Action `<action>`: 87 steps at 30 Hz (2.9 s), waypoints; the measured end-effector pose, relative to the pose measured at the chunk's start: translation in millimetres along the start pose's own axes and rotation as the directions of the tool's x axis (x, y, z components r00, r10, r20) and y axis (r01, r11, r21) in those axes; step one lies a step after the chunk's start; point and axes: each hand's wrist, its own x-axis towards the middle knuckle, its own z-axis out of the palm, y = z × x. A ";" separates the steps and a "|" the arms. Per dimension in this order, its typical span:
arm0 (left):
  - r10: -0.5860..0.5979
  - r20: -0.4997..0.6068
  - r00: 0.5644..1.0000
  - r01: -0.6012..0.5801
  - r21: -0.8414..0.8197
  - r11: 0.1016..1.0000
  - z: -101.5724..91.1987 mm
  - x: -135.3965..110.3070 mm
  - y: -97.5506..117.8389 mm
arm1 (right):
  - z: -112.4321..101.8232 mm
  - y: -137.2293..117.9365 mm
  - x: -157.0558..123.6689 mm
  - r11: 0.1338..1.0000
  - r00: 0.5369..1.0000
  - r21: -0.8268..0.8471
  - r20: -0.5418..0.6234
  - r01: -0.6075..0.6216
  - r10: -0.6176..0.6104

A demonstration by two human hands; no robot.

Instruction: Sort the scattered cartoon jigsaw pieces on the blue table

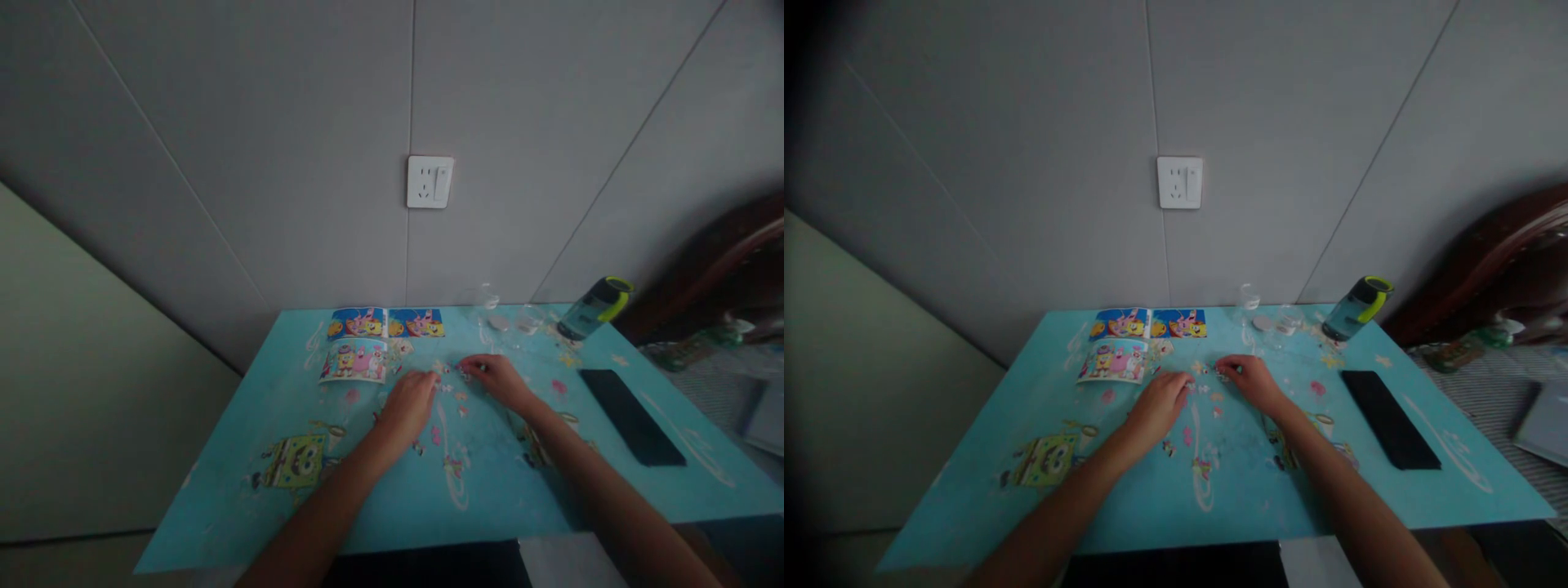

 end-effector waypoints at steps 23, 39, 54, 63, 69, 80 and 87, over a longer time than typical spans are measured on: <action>0.044 0.096 0.994 -0.072 0.314 0.947 -43.1 -52.1 -49.1 | 20.5 20.8 20.5 0.933 0.988 -0.326 -0.029 -0.155 0.154; 0.021 -0.080 0.997 -0.006 0.184 0.983 -13.8 -95.3 -50.0 | 59.3 -32.5 5.8 0.923 0.979 -0.364 0.195 0.129 -0.060; 0.010 -0.155 0.988 0.019 0.183 0.983 -26.7 -91.2 -44.4 | 79.9 -47.7 11.6 0.929 0.978 -0.360 0.208 0.083 -0.007; 0.011 -0.183 0.983 0.026 0.199 0.980 -23.1 -93.9 -44.8 | 82.3 -42.1 2.3 0.945 0.983 -0.319 0.183 0.067 -0.008; 0.024 -0.177 0.984 0.013 0.206 0.978 -25.2 -93.5 -42.7 | 80.5 -41.7 -3.5 0.943 0.986 -0.327 0.167 0.070 -0.015; -0.004 -0.191 0.982 0.050 0.241 0.969 -25.4 -92.9 -41.1 | 86.2 -45.6 -16.0 0.932 0.996 -0.352 0.019 0.083 -0.082; -0.019 -0.177 0.984 0.063 0.245 0.967 -22.9 -91.8 -40.6 | 84.9 -41.4 -18.0 0.960 0.998 -0.277 -0.030 0.051 -0.062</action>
